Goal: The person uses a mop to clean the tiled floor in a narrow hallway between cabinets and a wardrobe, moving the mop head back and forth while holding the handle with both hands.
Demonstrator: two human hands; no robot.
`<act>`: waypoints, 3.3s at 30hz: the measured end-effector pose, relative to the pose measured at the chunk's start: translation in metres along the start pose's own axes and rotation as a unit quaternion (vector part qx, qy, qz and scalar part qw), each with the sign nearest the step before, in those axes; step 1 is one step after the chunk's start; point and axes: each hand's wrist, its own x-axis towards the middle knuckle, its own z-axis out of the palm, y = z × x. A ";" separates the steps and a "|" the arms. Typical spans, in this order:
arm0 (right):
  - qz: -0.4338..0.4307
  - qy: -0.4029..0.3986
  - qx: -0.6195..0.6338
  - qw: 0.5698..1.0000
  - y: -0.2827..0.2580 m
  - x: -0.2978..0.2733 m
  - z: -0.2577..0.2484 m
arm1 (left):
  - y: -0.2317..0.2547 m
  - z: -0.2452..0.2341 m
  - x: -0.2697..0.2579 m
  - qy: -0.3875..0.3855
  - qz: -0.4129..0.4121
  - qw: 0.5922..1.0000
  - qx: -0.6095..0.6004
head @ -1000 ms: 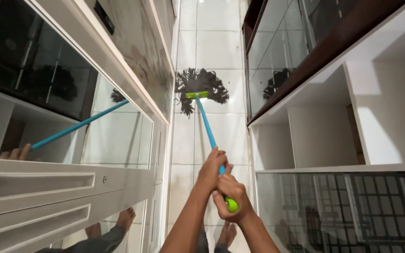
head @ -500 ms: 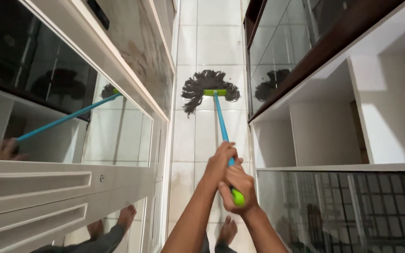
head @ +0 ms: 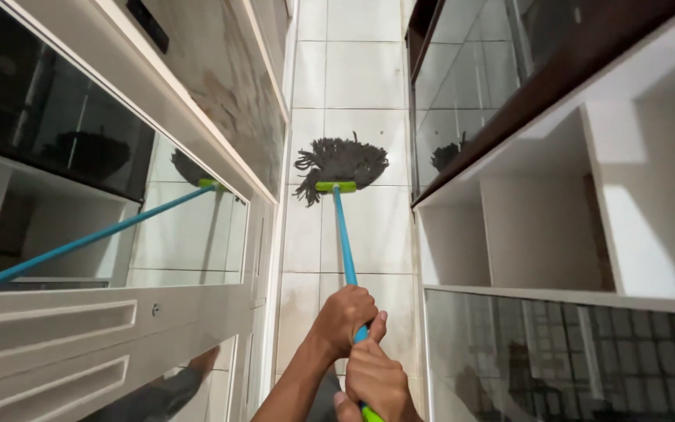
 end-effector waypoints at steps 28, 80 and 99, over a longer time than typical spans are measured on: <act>-0.026 0.014 -0.026 0.999 0.083 0.126 0.083 | -0.131 -0.089 0.047 0.080 0.031 0.996 0.022; 0.017 -0.040 -0.047 0.998 -0.014 -0.089 0.076 | 0.033 -0.014 -0.121 0.071 -0.149 0.985 0.053; -0.006 -0.013 -0.056 0.998 -0.043 -0.133 0.150 | 0.023 -0.023 -0.217 -0.018 -0.230 0.971 -0.054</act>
